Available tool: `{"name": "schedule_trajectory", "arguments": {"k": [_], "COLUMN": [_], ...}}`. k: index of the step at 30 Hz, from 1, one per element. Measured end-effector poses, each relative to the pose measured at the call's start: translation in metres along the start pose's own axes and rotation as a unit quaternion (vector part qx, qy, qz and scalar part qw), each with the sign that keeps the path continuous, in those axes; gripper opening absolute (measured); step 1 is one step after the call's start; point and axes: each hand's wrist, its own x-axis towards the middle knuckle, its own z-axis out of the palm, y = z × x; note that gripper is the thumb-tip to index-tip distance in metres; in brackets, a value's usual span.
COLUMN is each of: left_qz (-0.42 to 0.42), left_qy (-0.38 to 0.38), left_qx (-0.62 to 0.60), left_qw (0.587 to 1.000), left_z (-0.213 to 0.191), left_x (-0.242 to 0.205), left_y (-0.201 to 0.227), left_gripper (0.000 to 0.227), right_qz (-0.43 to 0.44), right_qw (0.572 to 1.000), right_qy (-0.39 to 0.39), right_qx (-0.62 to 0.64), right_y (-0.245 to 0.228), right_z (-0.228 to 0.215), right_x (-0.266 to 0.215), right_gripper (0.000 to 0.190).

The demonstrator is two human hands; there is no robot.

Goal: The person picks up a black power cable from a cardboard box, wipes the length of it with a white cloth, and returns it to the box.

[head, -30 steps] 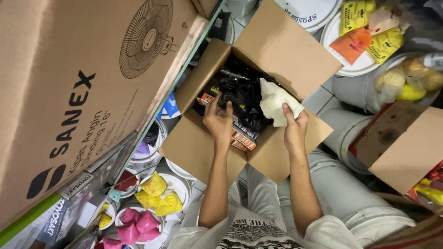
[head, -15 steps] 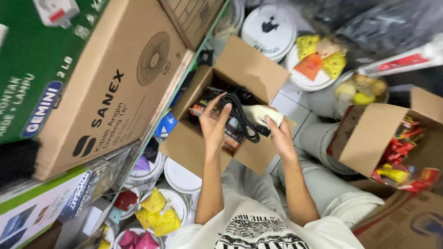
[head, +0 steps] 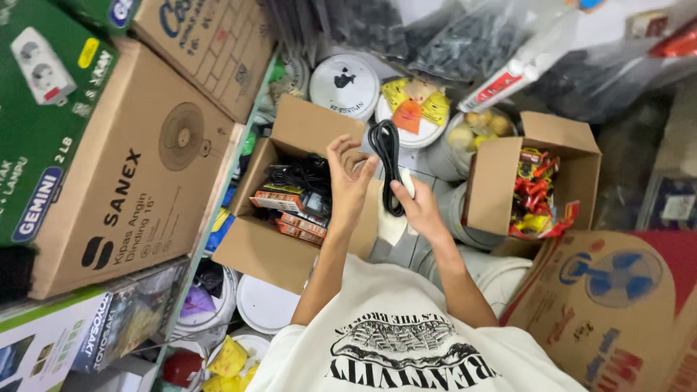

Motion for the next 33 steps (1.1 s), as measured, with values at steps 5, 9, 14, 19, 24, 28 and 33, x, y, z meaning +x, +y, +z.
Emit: {"name": "schedule_trajectory", "arguments": {"k": [5, 9, 14, 19, 24, 28, 33], "left_qz": [-0.193, -0.19, -0.189, -0.188, -0.14, -0.196, -0.305], "left_qy": [-0.143, -0.146, -0.121, -0.098, -0.128, -0.138, -0.049], "left_qx": [0.001, -0.076, -0.139, -0.189, -0.207, -0.285, -0.301], "left_qw": [0.971, 0.968, 0.964, 0.959, 0.96, 0.928, 0.902], "left_z": [0.018, 0.036, 0.041, 0.041, 0.008, 0.007, 0.032], "left_x": [-0.019, -0.019, -0.018, -0.012, 0.013, 0.005, -0.014], "left_y": [-0.022, -0.038, -0.04, -0.022, -0.012, -0.039, -0.057], "left_gripper": [0.027, 0.025, 0.025, 0.024, 0.024, 0.025, 0.047], "right_qz": [-0.156, -0.115, -0.064, -0.011, 0.043, -0.143, -0.232], "right_qw": [0.981, 0.982, 0.985, 0.979, 0.913, 0.938, 0.942], "right_qy": [0.053, 0.091, 0.137, 0.158, 0.32, 0.307, 0.141], "right_qx": [-0.106, -0.12, -0.077, 0.13, 0.249, 0.076, -0.197], "right_y": [-0.016, -0.029, -0.029, 0.021, 0.018, -0.053, -0.11], "right_z": [-0.014, -0.01, -0.006, -0.008, -0.036, -0.04, 0.011], "right_x": [-0.006, -0.006, -0.016, -0.026, -0.029, -0.028, -0.03], "right_gripper": [0.029, 0.029, 0.033, 0.039, 0.042, 0.049, 0.061]}}
